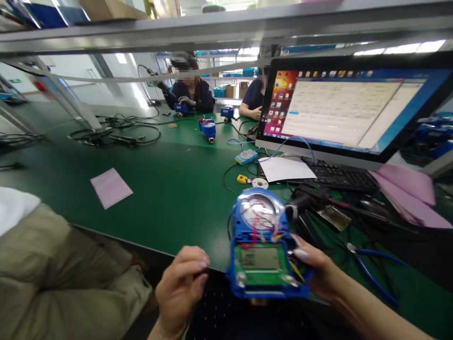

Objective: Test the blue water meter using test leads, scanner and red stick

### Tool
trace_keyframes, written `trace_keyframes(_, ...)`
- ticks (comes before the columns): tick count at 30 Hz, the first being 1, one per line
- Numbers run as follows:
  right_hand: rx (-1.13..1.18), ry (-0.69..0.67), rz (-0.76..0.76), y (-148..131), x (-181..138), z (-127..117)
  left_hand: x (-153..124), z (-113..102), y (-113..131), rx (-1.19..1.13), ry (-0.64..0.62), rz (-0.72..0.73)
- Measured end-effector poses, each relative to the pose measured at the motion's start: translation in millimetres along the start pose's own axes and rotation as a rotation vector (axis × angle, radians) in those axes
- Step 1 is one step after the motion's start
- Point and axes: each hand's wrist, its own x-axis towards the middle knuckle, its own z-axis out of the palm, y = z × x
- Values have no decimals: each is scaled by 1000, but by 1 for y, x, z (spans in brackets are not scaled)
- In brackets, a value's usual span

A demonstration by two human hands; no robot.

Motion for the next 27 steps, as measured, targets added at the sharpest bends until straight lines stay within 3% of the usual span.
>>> trace_keyframes(1, 45, -106, 45, -1, 23, 16, 1, -13, -10, 71, 82, 2)
trace_keyframes(3, 62, -258, 110, 1, 69, 38, 1, -42, -32, 173, 125, -7)
trace_keyframes(7, -131, -392, 198, 19, 136, 49, 4, -85, -62, 413, -56, -96)
trace_keyframes(10, -317, -389, 221, 27, 166, 45, 14, -91, -67, 515, -237, -103)
trace_keyframes(13, -453, -296, 203, 17, 181, 42, 25, -78, -70, 554, -336, -49)
trace_keyframes(15, -561, -196, 163, -1, 178, 37, 30, -66, -72, 617, -295, -40)
trace_keyframes(17, -775, 2, 65, -23, 162, 27, 30, -51, -74, 703, -211, -56)
trace_keyframes(19, -1190, 350, -38, -40, 134, 14, 25, -35, -74, 804, -122, -65)
trace_keyframes(21, -1589, 658, 60, -46, 101, 0, 18, -19, -74, 915, -28, -64)
trace_keyframes(22, -1693, 724, 183, -43, 86, -7, 15, -12, -74, 970, 17, -56)
trace_keyframes(24, -1718, 709, 441, -30, 63, -17, 9, 0, -75, 1058, 84, -35)
trace_keyframes(27, -1672, 655, 573, -1, 53, -24, 8, 9, -79, 1112, 127, -21)
